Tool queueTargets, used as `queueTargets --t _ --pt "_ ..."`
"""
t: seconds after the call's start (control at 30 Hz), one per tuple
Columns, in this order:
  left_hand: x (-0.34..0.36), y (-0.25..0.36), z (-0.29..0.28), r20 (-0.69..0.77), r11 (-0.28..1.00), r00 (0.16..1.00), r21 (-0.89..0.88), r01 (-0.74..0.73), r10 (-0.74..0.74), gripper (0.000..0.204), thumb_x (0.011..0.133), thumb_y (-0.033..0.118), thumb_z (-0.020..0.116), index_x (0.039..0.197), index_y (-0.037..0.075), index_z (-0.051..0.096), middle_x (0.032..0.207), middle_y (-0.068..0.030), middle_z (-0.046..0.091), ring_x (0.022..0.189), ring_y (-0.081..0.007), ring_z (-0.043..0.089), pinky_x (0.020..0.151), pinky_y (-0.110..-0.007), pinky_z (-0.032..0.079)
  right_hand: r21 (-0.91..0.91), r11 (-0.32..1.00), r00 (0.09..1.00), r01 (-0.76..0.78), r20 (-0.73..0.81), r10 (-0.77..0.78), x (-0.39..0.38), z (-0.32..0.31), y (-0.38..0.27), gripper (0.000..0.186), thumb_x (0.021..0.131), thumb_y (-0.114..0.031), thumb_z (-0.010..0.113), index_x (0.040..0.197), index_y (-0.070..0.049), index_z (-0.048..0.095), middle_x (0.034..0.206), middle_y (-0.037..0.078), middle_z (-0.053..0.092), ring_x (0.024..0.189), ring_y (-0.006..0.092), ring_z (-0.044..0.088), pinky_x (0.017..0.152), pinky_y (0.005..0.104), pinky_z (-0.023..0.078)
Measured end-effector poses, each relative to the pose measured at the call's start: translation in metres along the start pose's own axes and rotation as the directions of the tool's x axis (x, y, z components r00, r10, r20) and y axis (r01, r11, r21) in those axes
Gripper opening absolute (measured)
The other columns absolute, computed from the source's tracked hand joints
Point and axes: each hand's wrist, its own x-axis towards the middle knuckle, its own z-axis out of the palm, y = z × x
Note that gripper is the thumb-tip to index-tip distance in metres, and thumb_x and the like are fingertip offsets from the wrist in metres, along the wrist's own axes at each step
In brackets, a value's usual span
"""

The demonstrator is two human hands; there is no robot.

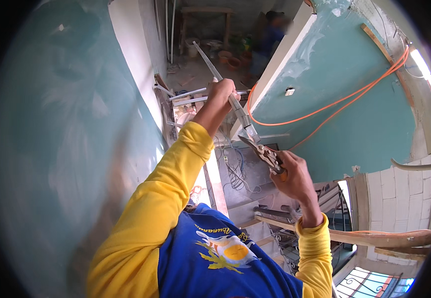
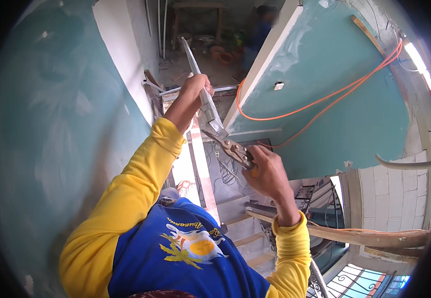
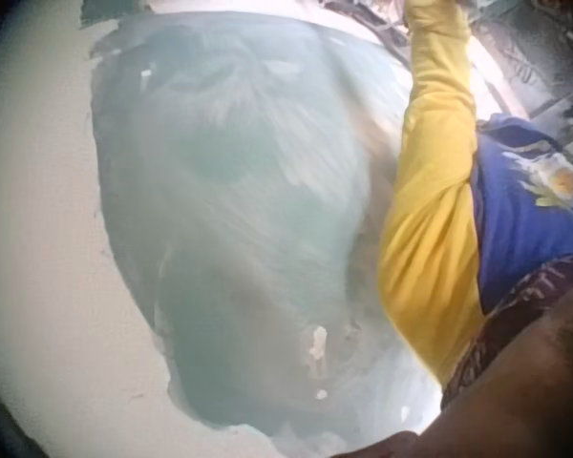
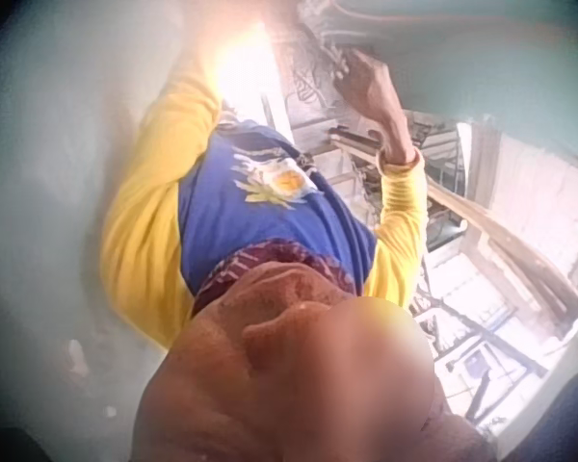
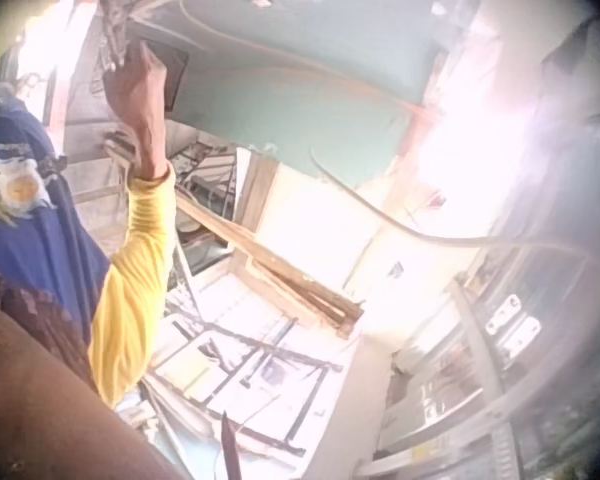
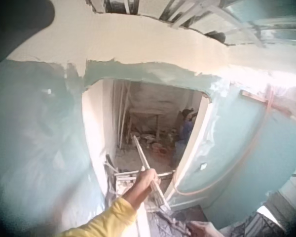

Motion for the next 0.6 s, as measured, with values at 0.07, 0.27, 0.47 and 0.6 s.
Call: queueTargets --t 0.07,0.27,0.47,0.6 --pt "-0.001 0.003 0.004 -0.006 1.0 1.0 0.001 0.008 -0.008 0.018 0.08 -0.006 0.05 0.091 0.004 0.039 0.065 -0.0073 0.041 0.047 -0.0158 0.042 0.043 -0.031 0.036 0.02 1.0 0.992 0.018 0.129 -0.02 -0.005 -0.005 -0.008 0.034 0.071 -0.003 0.075 0.104 -0.001 0.066 0.092 0.017 0.066 0.088 0.0401 0.067 0.077 0.0487 0.054" --pt "0.012 -0.003 0.003 0.067 0.999 0.997 -0.031 -0.028 0.03 0.027 0.078 -0.008 0.048 0.1 0.005 0.04 0.067 -0.0088 0.041 0.047 -0.0161 0.041 0.04 -0.03 0.037 0.302 0.953 0.992 0.03 0.108 -0.065 0.001 0.006 0.012 0.035 0.077 0.0 0.074 0.111 0.0 0.066 0.091 0.013 0.067 0.084 0.0222 0.068 0.075 0.036 0.054" --pt "0.014 0.006 0.002 0.04 0.998 0.999 -0.061 -0.013 0.015 0.016 0.081 -0.008 0.049 0.09 0.003 0.041 0.065 -0.0079 0.042 0.048 -0.0155 0.042 0.041 -0.03 0.038 0.263 0.918 0.951 0.297 0.0 -0.308 -0.007 -0.005 -0.001 0.041 0.073 -0.004 0.078 0.111 0.002 0.062 0.096 0.015 0.062 0.075 0.0315 0.062 0.072 0.0378 0.053" --pt "0.0 0.011 0.014 0.018 0.995 1.0 0.096 0.007 -0.009 0.028 0.079 -0.006 0.047 0.106 -0.003 0.043 0.073 -0.0127 0.046 0.052 -0.0216 0.054 0.044 -0.034 0.043 -0.182 0.865 0.753 0.467 -0.432 -0.497 -0.017 0.024 -0.008 0.052 0.072 -0.005 0.08 0.119 0.002 0.058 0.102 0.018 0.065 0.085 0.039 0.065 0.076 0.0448 0.054"
